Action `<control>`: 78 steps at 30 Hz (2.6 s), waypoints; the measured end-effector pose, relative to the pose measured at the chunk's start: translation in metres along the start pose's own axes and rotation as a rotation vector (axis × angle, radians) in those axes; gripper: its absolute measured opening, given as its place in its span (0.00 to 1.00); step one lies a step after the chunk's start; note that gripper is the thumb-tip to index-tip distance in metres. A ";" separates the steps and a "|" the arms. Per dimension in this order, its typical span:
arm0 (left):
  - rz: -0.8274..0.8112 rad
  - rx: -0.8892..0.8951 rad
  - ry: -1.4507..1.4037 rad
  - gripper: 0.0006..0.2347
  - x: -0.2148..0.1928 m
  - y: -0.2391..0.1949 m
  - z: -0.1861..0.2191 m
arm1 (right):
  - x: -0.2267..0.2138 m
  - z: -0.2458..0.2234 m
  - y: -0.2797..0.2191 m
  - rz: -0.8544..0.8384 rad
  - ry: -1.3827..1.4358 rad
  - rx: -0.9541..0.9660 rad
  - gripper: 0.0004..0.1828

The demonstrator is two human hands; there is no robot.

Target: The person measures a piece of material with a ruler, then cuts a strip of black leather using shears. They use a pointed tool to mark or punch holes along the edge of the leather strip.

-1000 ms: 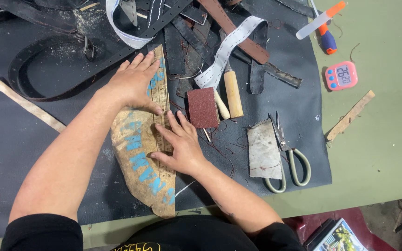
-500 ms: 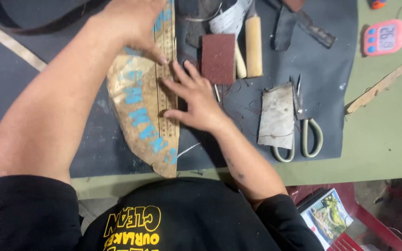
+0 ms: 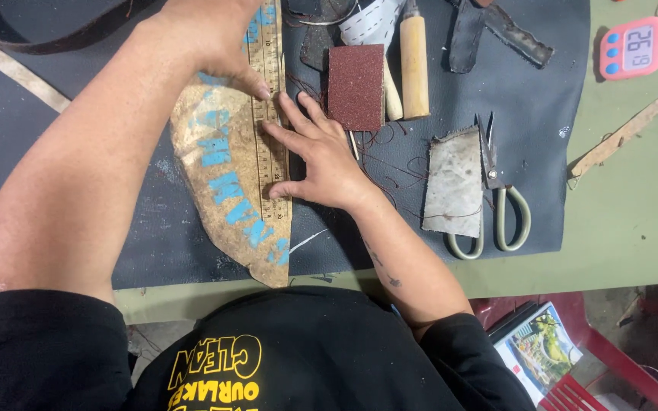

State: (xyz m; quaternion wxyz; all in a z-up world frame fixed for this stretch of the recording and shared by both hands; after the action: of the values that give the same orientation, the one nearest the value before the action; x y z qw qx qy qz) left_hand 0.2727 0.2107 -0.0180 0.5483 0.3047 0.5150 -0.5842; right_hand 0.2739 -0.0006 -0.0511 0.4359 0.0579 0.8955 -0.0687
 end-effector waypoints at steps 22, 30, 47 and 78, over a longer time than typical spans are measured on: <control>-0.139 -0.085 0.180 0.66 0.002 0.007 0.001 | -0.005 -0.007 0.002 -0.030 0.010 0.045 0.57; -0.199 -0.110 0.260 0.66 -0.005 0.015 0.008 | -0.006 -0.006 0.001 -0.005 0.001 0.051 0.54; -0.267 -0.252 0.337 0.67 -0.006 0.018 0.013 | 0.006 -0.040 -0.056 0.261 -0.040 -0.055 0.35; -0.302 -0.251 0.284 0.62 -0.012 0.006 0.028 | -0.018 0.001 -0.091 0.545 -0.128 0.141 0.18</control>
State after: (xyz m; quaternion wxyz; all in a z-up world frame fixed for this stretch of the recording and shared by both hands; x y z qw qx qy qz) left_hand 0.2864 0.1890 -0.0009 0.4103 0.2329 0.6953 -0.5423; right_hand 0.2706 -0.0910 -0.0304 0.4887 0.3220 0.8107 -0.0148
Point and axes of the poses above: each hand's wrist, its own y-axis towards the middle knuckle, its own x-axis out of the palm, z = x × y, the point moved 7 cm from there along y, towards the middle knuckle, and after that the axes turned 8 degrees about x, right-handed, at the moved point
